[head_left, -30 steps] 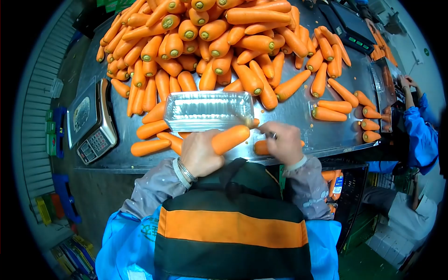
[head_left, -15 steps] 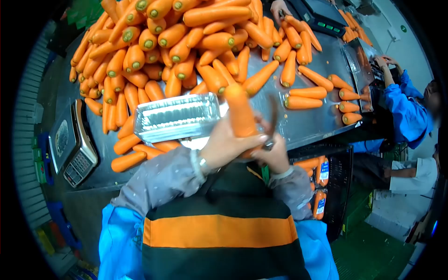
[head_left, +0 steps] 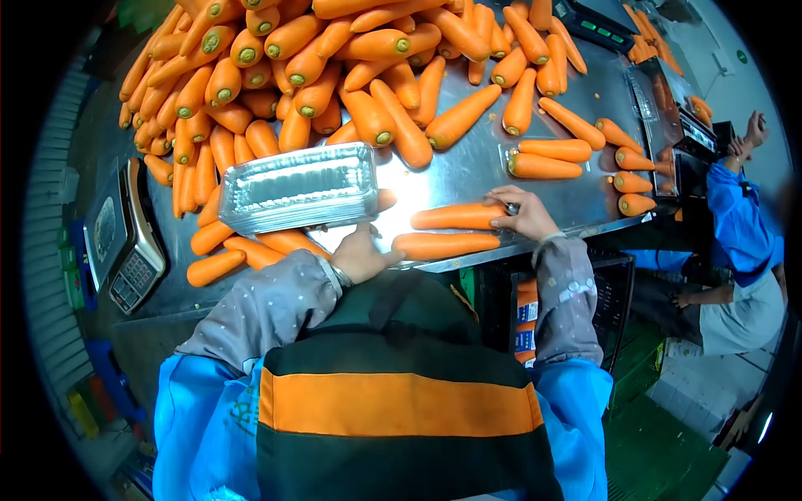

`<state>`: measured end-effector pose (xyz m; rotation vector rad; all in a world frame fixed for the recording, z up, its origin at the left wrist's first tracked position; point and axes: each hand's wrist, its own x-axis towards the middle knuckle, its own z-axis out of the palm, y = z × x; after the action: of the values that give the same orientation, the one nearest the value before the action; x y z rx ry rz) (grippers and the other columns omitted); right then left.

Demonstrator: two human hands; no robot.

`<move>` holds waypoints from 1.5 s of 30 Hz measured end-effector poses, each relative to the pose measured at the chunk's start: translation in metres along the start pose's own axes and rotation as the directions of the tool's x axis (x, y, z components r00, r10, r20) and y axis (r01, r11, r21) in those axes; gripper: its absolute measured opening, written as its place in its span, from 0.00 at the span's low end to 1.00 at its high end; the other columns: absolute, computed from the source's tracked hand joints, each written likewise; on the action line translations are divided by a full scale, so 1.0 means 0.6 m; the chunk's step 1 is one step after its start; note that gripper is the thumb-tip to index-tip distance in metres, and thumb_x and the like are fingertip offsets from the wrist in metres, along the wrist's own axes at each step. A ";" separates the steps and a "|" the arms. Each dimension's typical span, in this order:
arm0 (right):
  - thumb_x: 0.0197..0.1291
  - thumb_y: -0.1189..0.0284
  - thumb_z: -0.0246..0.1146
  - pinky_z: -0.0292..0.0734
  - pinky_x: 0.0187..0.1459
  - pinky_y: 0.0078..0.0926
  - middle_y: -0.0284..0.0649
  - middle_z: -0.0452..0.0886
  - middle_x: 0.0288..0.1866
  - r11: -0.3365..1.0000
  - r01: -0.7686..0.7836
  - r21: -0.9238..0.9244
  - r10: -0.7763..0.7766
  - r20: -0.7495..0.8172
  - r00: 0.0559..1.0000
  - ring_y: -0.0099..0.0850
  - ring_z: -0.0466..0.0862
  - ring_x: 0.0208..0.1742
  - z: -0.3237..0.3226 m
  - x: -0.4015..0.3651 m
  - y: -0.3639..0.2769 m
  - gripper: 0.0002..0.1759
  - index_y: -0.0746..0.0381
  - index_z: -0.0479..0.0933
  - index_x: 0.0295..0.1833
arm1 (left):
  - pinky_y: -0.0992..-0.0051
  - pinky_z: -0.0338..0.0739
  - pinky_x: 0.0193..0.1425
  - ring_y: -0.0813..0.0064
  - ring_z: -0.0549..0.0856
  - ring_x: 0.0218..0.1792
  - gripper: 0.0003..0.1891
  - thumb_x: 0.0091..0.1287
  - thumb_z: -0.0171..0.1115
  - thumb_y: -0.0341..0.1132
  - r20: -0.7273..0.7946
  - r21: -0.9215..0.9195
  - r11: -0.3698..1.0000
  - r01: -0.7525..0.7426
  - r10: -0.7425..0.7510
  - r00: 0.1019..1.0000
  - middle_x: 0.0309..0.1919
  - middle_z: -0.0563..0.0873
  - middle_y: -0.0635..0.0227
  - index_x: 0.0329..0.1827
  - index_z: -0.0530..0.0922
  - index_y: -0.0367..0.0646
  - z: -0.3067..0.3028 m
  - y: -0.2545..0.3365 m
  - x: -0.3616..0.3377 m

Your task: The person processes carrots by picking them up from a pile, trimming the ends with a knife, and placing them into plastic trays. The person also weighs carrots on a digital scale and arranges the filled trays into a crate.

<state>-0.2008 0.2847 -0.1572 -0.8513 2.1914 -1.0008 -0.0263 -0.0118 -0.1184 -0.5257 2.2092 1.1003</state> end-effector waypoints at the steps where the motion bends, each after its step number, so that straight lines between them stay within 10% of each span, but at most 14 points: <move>1: 0.39 0.75 0.75 0.72 0.57 0.30 0.43 0.77 0.56 0.999 -0.033 -0.043 0.030 -0.058 0.998 0.40 0.77 0.55 0.004 -0.003 -0.011 0.30 0.57 0.79 0.53 | 0.75 0.79 0.43 0.69 0.84 0.36 0.39 0.55 0.69 0.53 0.083 -0.048 0.998 0.031 -0.027 0.996 0.38 0.81 0.54 0.57 0.65 0.28 0.009 -0.022 0.021; 5: 0.38 0.73 0.75 0.72 0.59 0.34 0.41 0.72 0.63 0.975 -0.099 -0.198 0.049 -0.241 0.969 0.44 0.76 0.58 0.033 -0.043 -0.049 0.31 0.54 0.78 0.55 | 0.76 0.81 0.40 0.72 0.85 0.33 0.35 0.57 0.71 0.48 0.205 -0.243 0.957 0.161 -0.111 0.972 0.39 0.81 0.55 0.56 0.65 0.30 0.039 -0.035 0.068; 10: 0.40 0.77 0.73 0.72 0.58 0.33 0.44 0.78 0.55 0.968 -0.145 -0.206 0.082 -0.286 0.955 0.44 0.77 0.56 -0.043 -0.077 0.016 0.28 0.58 0.78 0.52 | 0.72 0.79 0.48 0.67 0.85 0.42 0.36 0.56 0.71 0.39 0.261 -0.043 0.997 -0.056 0.066 0.963 0.39 0.84 0.53 0.61 0.63 0.28 0.061 0.045 0.093; 13: 0.39 0.79 0.72 0.74 0.56 0.33 0.45 0.79 0.53 0.888 -0.380 -0.259 0.231 -0.464 0.855 0.42 0.79 0.55 -0.129 -0.116 0.058 0.26 0.60 0.79 0.51 | 0.70 0.74 0.59 0.62 0.80 0.53 0.44 0.55 0.69 0.33 0.426 -0.233 0.958 -0.167 0.255 0.868 0.53 0.79 0.47 0.70 0.52 0.27 0.135 0.141 0.164; 15: 0.42 0.76 0.72 0.75 0.54 0.31 0.47 0.81 0.50 0.863 -0.464 -0.198 0.266 -0.603 0.752 0.42 0.81 0.52 -0.169 -0.138 0.087 0.23 0.63 0.79 0.50 | 0.70 0.73 0.61 0.62 0.76 0.59 0.44 0.57 0.68 0.32 0.311 -0.590 0.776 -0.221 0.472 0.825 0.60 0.74 0.48 0.73 0.50 0.35 0.172 0.204 0.169; 20: 0.47 0.76 0.69 0.76 0.49 0.27 0.46 0.84 0.44 0.909 -0.372 -0.190 0.203 -0.577 0.791 0.37 0.84 0.46 -0.140 -0.142 0.105 0.19 0.66 0.80 0.48 | 0.71 0.75 0.57 0.68 0.81 0.52 0.23 0.60 0.65 0.31 0.315 -0.280 0.877 -0.390 0.468 0.826 0.47 0.83 0.58 0.59 0.74 0.36 0.117 0.198 0.121; 23: 0.48 0.79 0.68 0.75 0.44 0.22 0.42 0.83 0.39 0.943 -0.317 0.099 0.316 -0.566 0.761 0.30 0.82 0.40 -0.097 -0.132 0.073 0.18 0.66 0.79 0.47 | 0.69 0.75 0.56 0.65 0.81 0.52 0.19 0.59 0.65 0.30 -0.116 -0.069 0.744 -0.664 0.655 0.746 0.49 0.82 0.58 0.55 0.76 0.41 0.000 0.162 0.018; 24: 0.49 0.79 0.68 0.74 0.42 0.21 0.41 0.82 0.38 0.948 -0.266 0.177 0.319 -0.560 0.765 0.27 0.81 0.38 -0.084 -0.129 0.079 0.17 0.66 0.79 0.47 | 0.66 0.72 0.60 0.62 0.79 0.55 0.22 0.57 0.68 0.30 -0.241 0.057 0.848 -0.528 0.524 0.817 0.52 0.80 0.58 0.56 0.75 0.42 -0.030 0.133 -0.009; 26: 0.50 0.78 0.67 0.72 0.36 0.20 0.38 0.80 0.37 0.968 -0.224 0.114 0.248 -0.583 0.773 0.24 0.77 0.32 -0.078 -0.113 0.066 0.15 0.65 0.79 0.46 | 0.62 0.69 0.63 0.57 0.76 0.57 0.28 0.48 0.73 0.29 -0.439 0.423 0.749 -0.509 0.661 0.608 0.52 0.78 0.57 0.55 0.75 0.42 -0.109 0.089 -0.062; 28: 0.51 0.78 0.67 0.70 0.33 0.20 0.37 0.80 0.36 0.949 -0.286 0.132 0.310 -0.554 0.772 0.23 0.75 0.30 -0.079 -0.090 0.048 0.15 0.65 0.79 0.46 | 0.61 0.69 0.61 0.55 0.77 0.55 0.25 0.48 0.70 0.26 -0.455 0.649 0.739 -0.182 0.568 0.686 0.51 0.79 0.58 0.53 0.76 0.42 -0.161 0.038 -0.104; 39: 0.52 0.77 0.66 0.68 0.29 0.17 0.32 0.81 0.32 0.965 0.099 0.244 -0.027 -0.283 0.959 0.17 0.70 0.25 0.087 0.054 -0.144 0.10 0.64 0.80 0.42 | 0.67 0.69 0.52 0.64 0.80 0.38 0.06 0.42 0.66 0.27 -0.456 0.732 0.676 -0.078 0.572 0.682 0.26 0.82 0.67 0.23 0.79 0.46 -0.211 -0.086 -0.100; 45: 0.59 0.72 0.63 0.64 0.23 0.12 0.33 0.82 0.33 0.900 0.060 0.431 0.018 -0.174 0.984 0.13 0.68 0.22 0.136 0.071 -0.220 0.13 0.62 0.78 0.49 | 0.68 0.72 0.49 0.64 0.81 0.32 0.09 0.45 0.72 0.35 -0.354 0.598 0.797 -0.086 0.358 0.864 0.24 0.83 0.68 0.22 0.79 0.44 -0.257 -0.063 -0.107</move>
<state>-0.1286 0.1500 -0.1067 -0.5945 1.9755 -1.5533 -0.0101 -0.1540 -0.0244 -0.2609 2.9152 0.3766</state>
